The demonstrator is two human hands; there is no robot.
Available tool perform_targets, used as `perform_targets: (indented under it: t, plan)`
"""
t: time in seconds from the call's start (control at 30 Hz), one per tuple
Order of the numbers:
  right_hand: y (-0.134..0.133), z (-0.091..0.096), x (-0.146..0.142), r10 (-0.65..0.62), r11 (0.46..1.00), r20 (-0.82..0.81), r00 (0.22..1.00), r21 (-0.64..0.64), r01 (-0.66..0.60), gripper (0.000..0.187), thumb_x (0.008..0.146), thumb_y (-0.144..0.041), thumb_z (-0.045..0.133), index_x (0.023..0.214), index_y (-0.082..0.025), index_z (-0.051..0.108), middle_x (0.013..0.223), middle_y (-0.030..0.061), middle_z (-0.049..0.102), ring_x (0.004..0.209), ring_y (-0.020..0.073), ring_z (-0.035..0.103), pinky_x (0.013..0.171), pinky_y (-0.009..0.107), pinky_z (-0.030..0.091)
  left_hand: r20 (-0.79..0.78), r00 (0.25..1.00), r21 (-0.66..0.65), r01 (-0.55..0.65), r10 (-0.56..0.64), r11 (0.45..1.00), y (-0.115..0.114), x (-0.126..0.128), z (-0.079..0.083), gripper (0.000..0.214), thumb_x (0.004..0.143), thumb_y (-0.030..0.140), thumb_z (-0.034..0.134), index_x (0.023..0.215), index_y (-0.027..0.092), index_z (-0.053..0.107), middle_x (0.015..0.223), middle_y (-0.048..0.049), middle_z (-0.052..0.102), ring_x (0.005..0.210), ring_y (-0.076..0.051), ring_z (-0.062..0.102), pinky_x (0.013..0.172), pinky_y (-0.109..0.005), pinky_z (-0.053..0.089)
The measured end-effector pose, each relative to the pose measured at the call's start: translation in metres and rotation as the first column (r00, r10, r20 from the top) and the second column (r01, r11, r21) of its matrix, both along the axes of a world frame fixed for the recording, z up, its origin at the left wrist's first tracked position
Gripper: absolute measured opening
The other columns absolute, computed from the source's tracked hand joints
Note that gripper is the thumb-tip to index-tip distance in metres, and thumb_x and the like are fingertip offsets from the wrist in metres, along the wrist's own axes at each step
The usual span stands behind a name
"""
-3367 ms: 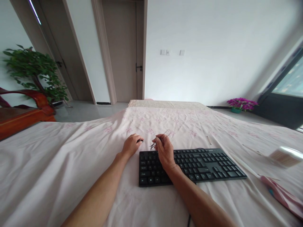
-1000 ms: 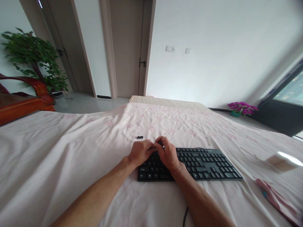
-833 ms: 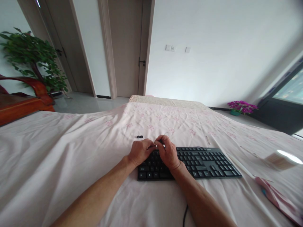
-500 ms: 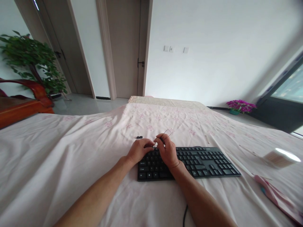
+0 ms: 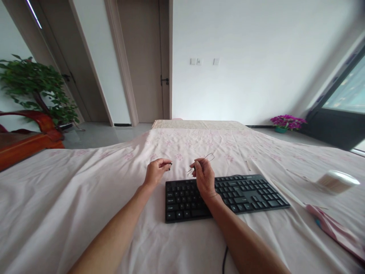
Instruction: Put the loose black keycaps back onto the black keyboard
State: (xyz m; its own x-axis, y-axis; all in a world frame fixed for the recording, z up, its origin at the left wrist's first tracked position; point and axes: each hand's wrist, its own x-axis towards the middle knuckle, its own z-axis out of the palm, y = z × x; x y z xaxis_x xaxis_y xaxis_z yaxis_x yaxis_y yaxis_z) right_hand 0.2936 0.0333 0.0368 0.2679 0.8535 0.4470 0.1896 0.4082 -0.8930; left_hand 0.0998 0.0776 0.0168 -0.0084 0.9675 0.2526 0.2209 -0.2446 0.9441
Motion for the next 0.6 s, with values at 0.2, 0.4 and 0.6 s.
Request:
perform_targets:
  t: [0.2,0.4,0.6]
  plan:
    - [0.001,-0.002,0.002,0.029,1.0,-0.003,1.0,-0.009,-0.03,0.022,0.089,-0.041,0.048,0.093,-0.021,0.053,0.075,0.0003,0.066,0.052,0.0103,0.053,0.056,0.024,0.046,-0.481,0.874,0.152,0.004,0.07,0.988,0.019,-0.002,0.005,0.016,0.074,0.019,0.061,0.084,0.023,0.074,0.089,-0.001,0.073,0.084,-0.016,0.066,0.079,-0.028,0.05]
    - [0.003,-0.003,0.001,0.022,1.0,-0.011,1.0,-0.014,-0.022,0.022,0.089,-0.042,0.049,0.093,-0.021,0.054,0.074,0.0004,0.066,0.051,0.0105,0.053,0.054,0.024,0.046,-0.706,0.707,0.178,0.122,0.04,0.977,0.023,0.003,-0.002,0.017,0.074,0.018,0.062,0.086,0.024,0.072,0.091,0.0004,0.072,0.087,-0.016,0.064,0.079,-0.026,0.047]
    - [0.003,-0.004,0.002,0.038,0.999,0.012,0.999,-0.018,-0.038,0.019,0.089,-0.039,0.048,0.092,-0.021,0.054,0.074,-0.0001,0.065,0.051,0.0102,0.053,0.055,0.024,0.046,-0.724,0.69,0.133,0.129,0.008,0.983,0.026,0.002,-0.009,0.019,0.076,0.019,0.059,0.091,0.023,0.071,0.095,-0.0004,0.071,0.085,-0.014,0.064,0.077,-0.023,0.046]
